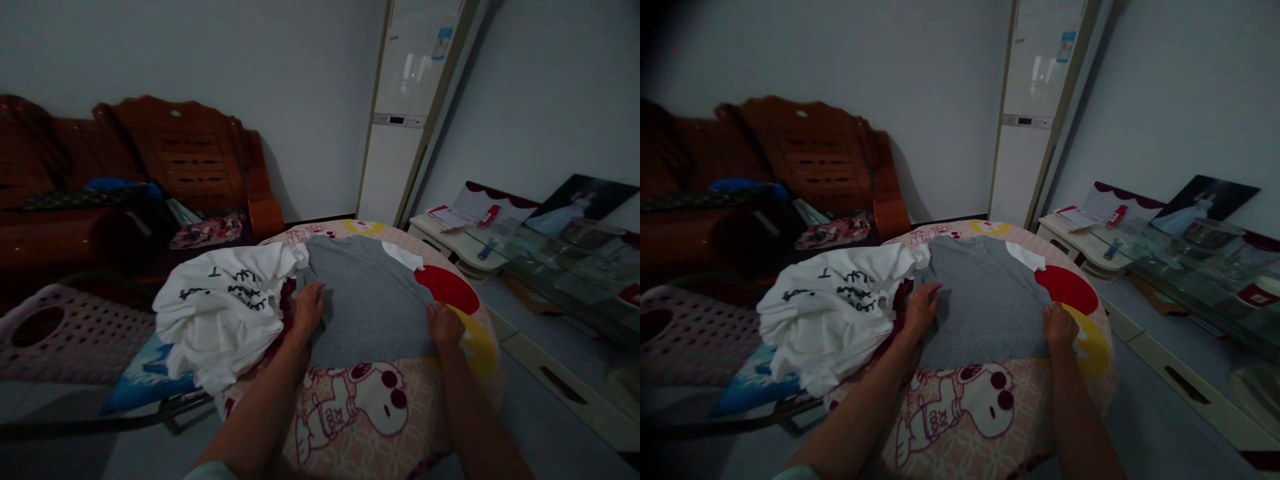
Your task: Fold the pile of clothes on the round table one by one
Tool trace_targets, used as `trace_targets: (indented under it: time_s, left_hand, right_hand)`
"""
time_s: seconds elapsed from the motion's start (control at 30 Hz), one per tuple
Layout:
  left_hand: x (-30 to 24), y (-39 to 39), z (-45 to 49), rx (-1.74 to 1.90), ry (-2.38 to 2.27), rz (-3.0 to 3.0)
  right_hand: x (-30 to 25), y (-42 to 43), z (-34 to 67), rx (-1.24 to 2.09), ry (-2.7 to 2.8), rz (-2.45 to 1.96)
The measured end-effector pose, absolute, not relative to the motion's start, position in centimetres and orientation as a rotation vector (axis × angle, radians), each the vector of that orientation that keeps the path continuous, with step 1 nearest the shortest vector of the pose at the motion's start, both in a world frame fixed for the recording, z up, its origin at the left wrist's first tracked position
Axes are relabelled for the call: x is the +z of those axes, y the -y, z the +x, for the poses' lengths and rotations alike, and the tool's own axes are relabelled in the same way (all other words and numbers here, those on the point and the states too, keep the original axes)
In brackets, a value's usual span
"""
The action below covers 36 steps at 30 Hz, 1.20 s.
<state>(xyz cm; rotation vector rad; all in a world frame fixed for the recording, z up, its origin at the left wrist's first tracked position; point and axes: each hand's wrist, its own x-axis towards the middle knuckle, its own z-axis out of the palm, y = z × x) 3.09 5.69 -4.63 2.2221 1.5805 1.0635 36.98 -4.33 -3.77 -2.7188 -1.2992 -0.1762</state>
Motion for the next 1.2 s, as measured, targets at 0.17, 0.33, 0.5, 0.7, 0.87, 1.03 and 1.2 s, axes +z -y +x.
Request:
trace_targets:
  time_s: [0.17,0.33,0.5,0.7,0.87,1.03,1.2]
  left_hand:
    - [-3.9,-3.1,-0.1,0.923,-1.876,2.061]
    - [-3.2,0.1,0.3,0.621,-1.898,2.073]
    - [-2.7,2.9,1.7,0.288,-1.904,2.205]
    - [-1.8,3.6,0.9,0.218,-1.800,2.219]
    - [-1.1,3.8,-1.8,0.193,-1.753,2.243]
    - [-0.8,3.8,-2.4,0.062,-1.787,2.276]
    - [2.2,1.7,1.4,0.301,-1.728,2.342]
  right_hand:
    - [-4.2,4.3,37.3,-0.185,1.301,-2.716]
    - [-4.4,4.4,37.4,-0.196,1.318,-2.676]
    - [-4.1,4.5,37.2,-0.194,1.308,-2.692]
    - [-4.1,4.6,37.3,-0.205,1.329,-2.687]
    - [-4.2,4.6,38.1,-0.105,1.301,-2.704]
    - [-4.2,4.5,38.3,-0.056,1.277,-2.708]
    - [-4.2,4.5,37.9,-0.093,1.281,-2.704]
